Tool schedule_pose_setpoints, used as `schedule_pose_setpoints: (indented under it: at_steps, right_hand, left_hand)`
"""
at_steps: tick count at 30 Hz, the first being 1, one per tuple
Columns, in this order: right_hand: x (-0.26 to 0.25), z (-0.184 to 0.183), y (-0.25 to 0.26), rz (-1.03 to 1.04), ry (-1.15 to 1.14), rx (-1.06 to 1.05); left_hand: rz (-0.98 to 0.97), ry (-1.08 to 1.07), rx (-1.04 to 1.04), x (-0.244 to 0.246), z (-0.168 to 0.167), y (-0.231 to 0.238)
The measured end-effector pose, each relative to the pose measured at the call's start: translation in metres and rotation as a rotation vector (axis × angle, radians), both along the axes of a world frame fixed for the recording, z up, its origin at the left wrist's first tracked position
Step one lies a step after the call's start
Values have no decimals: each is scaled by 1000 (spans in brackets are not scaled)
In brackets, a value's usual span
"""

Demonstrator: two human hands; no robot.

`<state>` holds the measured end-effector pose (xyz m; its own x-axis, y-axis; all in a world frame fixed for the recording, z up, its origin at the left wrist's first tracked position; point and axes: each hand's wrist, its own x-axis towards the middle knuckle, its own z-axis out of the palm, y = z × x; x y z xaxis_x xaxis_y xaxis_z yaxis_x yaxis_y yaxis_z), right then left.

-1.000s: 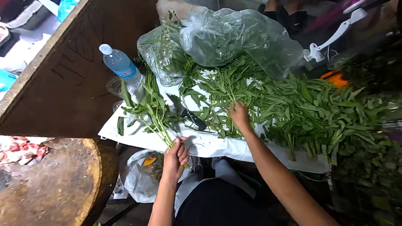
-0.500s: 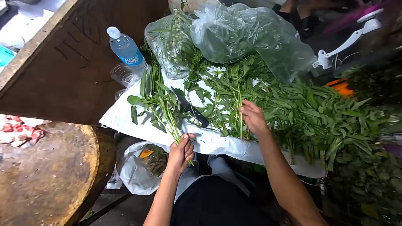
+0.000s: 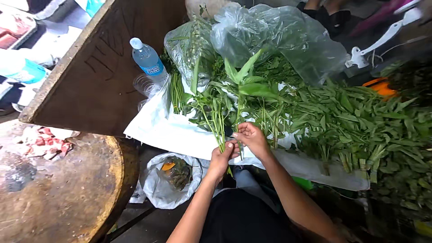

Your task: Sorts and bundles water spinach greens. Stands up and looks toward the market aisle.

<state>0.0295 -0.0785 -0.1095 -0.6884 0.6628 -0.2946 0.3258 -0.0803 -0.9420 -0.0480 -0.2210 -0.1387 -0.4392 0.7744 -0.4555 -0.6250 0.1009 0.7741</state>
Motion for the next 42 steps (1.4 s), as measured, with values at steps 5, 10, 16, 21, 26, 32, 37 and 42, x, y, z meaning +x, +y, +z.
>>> schedule_pose_setpoints:
  at_steps: [5,10,16,21,26,32,37,42]
  right_hand:
    - [-11,5,-19,29,3,-7]
    - [-17,10,-27,93,31,-14]
    - [-27,6,-38,112,24,-10]
    - [-24,-4,-28,192,3,59]
    - [16,-35,56,-59,-320,350]
    - [32,-76,120,-145,-807,445]
    - [30,-68,125,-166,-703,308]
    - [45,-37,101,-253,-36,48]
  left_hand:
    - [50,-20,16,0,-3,-6]
    - [83,-48,56,-5,-3,-18]
    - [132,-59,85,-3,-8,-25]
    - [189,-135,116,-5,-8,-32]
    - [307,-216,247,-20,-10,-43]
    - [189,-363,30,-28,-11,-39]
    - [209,-337,71,-21,-10,-37]
    - [217,-316,109,-24,-5,-42]
